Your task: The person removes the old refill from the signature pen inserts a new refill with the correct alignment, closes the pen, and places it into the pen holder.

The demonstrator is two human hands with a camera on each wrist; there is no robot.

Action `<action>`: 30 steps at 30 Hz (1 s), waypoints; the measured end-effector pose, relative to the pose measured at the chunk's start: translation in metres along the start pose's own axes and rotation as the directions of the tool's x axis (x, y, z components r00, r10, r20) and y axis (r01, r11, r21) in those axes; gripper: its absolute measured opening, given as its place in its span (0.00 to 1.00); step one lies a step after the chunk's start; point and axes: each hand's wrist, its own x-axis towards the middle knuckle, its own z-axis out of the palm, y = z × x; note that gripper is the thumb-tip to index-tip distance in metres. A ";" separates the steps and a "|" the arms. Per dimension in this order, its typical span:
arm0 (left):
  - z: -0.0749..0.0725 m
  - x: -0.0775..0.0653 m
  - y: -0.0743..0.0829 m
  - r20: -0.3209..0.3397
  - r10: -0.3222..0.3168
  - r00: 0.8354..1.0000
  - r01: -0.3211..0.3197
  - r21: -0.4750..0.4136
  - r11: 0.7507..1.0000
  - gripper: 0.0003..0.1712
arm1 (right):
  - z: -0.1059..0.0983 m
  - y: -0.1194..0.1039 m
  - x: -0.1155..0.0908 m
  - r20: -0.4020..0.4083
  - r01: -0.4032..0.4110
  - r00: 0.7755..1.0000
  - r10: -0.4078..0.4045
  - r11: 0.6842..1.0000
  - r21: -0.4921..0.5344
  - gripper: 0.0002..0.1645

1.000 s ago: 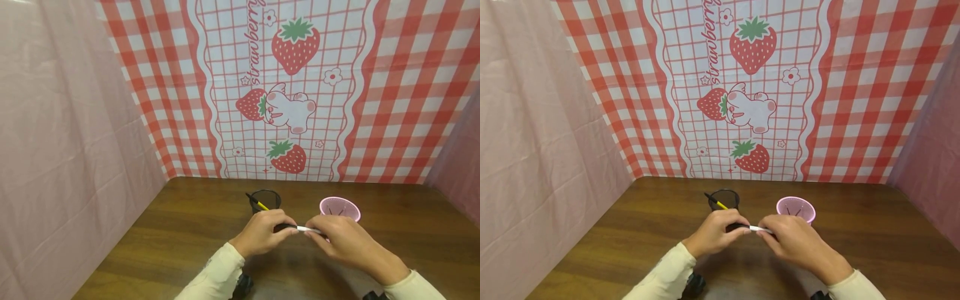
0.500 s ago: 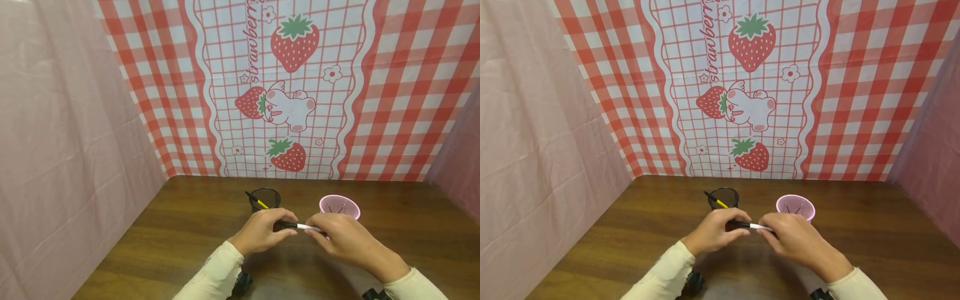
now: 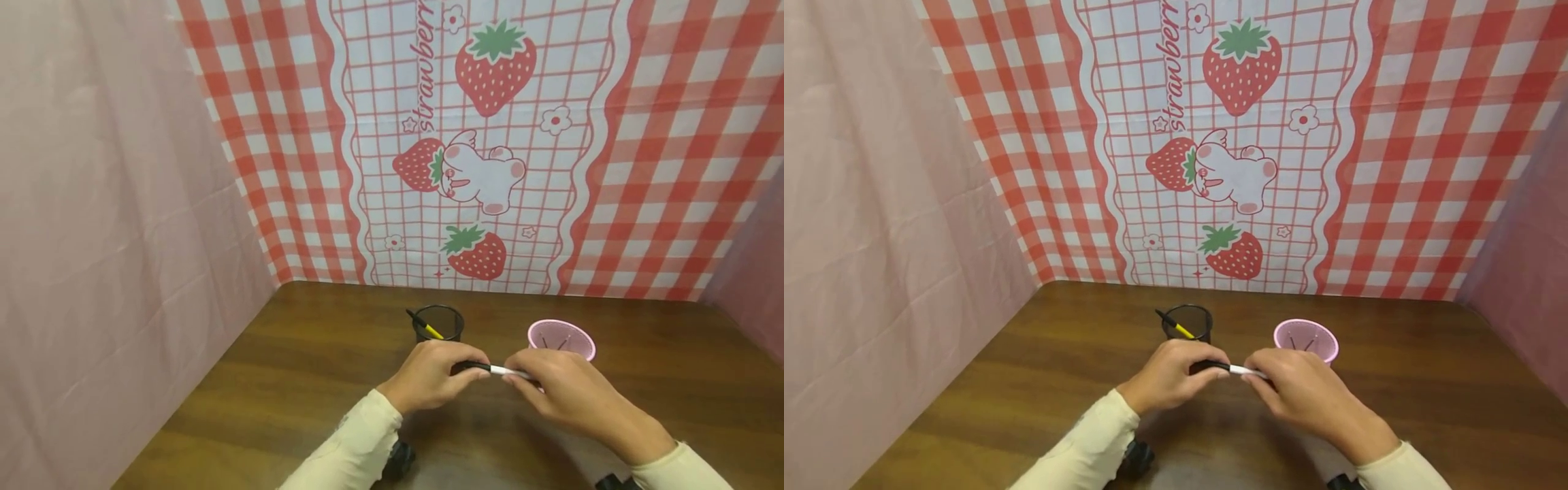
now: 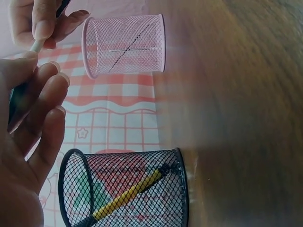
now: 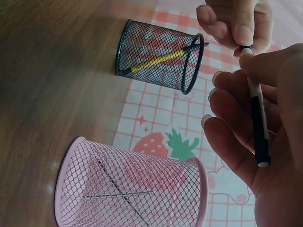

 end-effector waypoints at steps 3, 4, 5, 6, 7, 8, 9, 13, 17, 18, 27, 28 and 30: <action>-0.001 0.002 0.000 0.018 -0.002 1.000 0.001 0.004 1.000 0.07 | 0.000 0.001 -0.001 -0.011 0.010 1.000 -0.010 1.000 0.010 0.05; -0.001 0.002 0.000 0.022 -0.002 1.000 0.002 0.006 1.000 0.07 | 0.000 0.001 -0.001 -0.014 0.016 1.000 -0.015 1.000 0.014 0.04; -0.002 0.002 0.000 0.027 -0.005 1.000 0.005 0.005 1.000 0.08 | 0.000 0.001 -0.001 -0.017 0.020 1.000 -0.019 1.000 0.018 0.04; -0.002 0.003 0.000 0.031 -0.003 1.000 0.003 0.011 1.000 0.08 | 0.000 0.001 -0.001 -0.019 0.022 1.000 -0.022 1.000 0.019 0.04; -0.002 0.003 0.000 0.033 0.001 0.999 -0.001 0.022 1.000 0.08 | 0.000 0.002 -0.001 -0.022 0.024 0.999 -0.024 0.999 0.021 0.04; -0.002 0.003 0.000 0.035 0.005 0.999 -0.006 0.032 0.999 0.08 | 0.000 0.002 -0.001 -0.024 0.025 0.999 -0.025 0.999 0.021 0.04; -0.002 0.003 0.000 0.037 0.006 0.999 -0.007 0.035 0.999 0.08 | 0.000 0.002 -0.001 -0.025 0.026 0.999 -0.025 0.999 0.021 0.04; -0.003 0.003 0.000 0.046 -0.001 0.999 -0.001 0.038 0.999 0.09 | 0.000 0.003 0.000 -0.022 0.029 0.999 -0.028 0.999 0.024 0.03; -0.004 0.001 -0.001 0.056 -0.012 0.998 0.011 0.016 1.000 0.10 | -0.001 0.002 0.001 -0.016 0.027 1.000 -0.027 0.999 0.020 0.05; -0.004 0.001 -0.001 0.059 -0.016 0.998 0.016 0.004 1.000 0.11 | -0.001 0.002 0.001 -0.014 0.023 1.000 -0.023 1.000 0.017 0.07; -0.001 0.000 -0.002 0.038 0.000 0.999 0.001 -0.029 1.000 0.17 | -0.003 0.001 0.001 0.017 -0.014 1.000 0.014 1.000 0.000 0.10; -0.001 0.000 -0.002 0.029 0.012 1.000 -0.011 -0.035 0.999 0.17 | -0.003 0.001 0.001 0.016 -0.014 1.000 0.014 1.000 0.000 0.10; 0.001 0.000 -0.002 0.008 0.042 0.999 -0.042 -0.021 0.999 0.15 | -0.003 0.001 0.000 0.012 -0.013 1.000 0.013 1.000 0.005 0.09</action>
